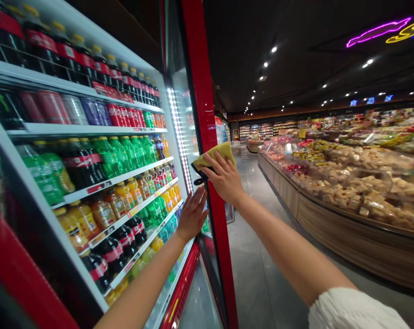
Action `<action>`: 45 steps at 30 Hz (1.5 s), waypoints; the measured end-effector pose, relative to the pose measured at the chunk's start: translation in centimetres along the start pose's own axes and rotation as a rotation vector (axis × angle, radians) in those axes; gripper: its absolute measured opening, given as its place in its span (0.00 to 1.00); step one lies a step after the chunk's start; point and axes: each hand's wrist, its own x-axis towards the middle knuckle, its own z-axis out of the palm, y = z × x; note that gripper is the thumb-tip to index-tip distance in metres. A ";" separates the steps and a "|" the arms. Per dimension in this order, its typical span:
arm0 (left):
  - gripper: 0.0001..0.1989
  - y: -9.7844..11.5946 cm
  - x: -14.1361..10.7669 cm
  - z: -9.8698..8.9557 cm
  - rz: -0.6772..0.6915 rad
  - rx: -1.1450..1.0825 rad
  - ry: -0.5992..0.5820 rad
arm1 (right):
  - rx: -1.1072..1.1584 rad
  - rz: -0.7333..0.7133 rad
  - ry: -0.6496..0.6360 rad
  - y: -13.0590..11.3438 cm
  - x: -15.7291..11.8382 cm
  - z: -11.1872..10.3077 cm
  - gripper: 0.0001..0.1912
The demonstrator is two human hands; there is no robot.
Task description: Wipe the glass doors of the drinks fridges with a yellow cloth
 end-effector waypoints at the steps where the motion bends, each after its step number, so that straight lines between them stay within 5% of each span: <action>1: 0.34 -0.2 -0.3 -0.6 0.002 0.000 0.004 | -0.004 0.004 0.000 -0.2 -1.0 0.4 0.22; 7: 0.31 -1.2 -1.1 -3.5 -0.109 0.023 0.079 | 0.047 0.007 -0.042 -1.4 -7.7 3.0 0.26; 11: 0.33 -1.1 0.8 -4.3 0.048 -0.028 -0.064 | 0.120 0.050 -0.087 -2.9 -12.8 5.0 0.29; 17: 0.33 -0.1 1.8 -2.9 0.220 -0.071 -0.311 | 0.224 0.178 -0.126 -6.5 -20.6 8.2 0.32; 22: 0.31 0.1 0.5 -1.1 0.174 0.008 -0.296 | 0.223 0.272 -0.123 -9.5 -26.0 10.4 0.32; 25: 0.32 -0.5 0.1 -0.3 0.193 0.007 -0.249 | 0.230 0.348 -0.072 -10.9 -26.4 11.0 0.30; 33: 0.35 -2.8 0.6 1.0 0.315 -0.130 -0.186 | 0.249 0.611 0.119 -12.5 -21.0 12.7 0.32; 41: 0.39 -2.3 2.0 4.8 0.321 -0.295 -0.125 | 0.154 0.927 0.217 -16.4 -28.6 16.4 0.45; 45: 0.38 -1.3 3.4 7.2 0.320 -0.371 -0.105 | 0.140 1.061 0.237 -15.5 -26.9 16.2 0.48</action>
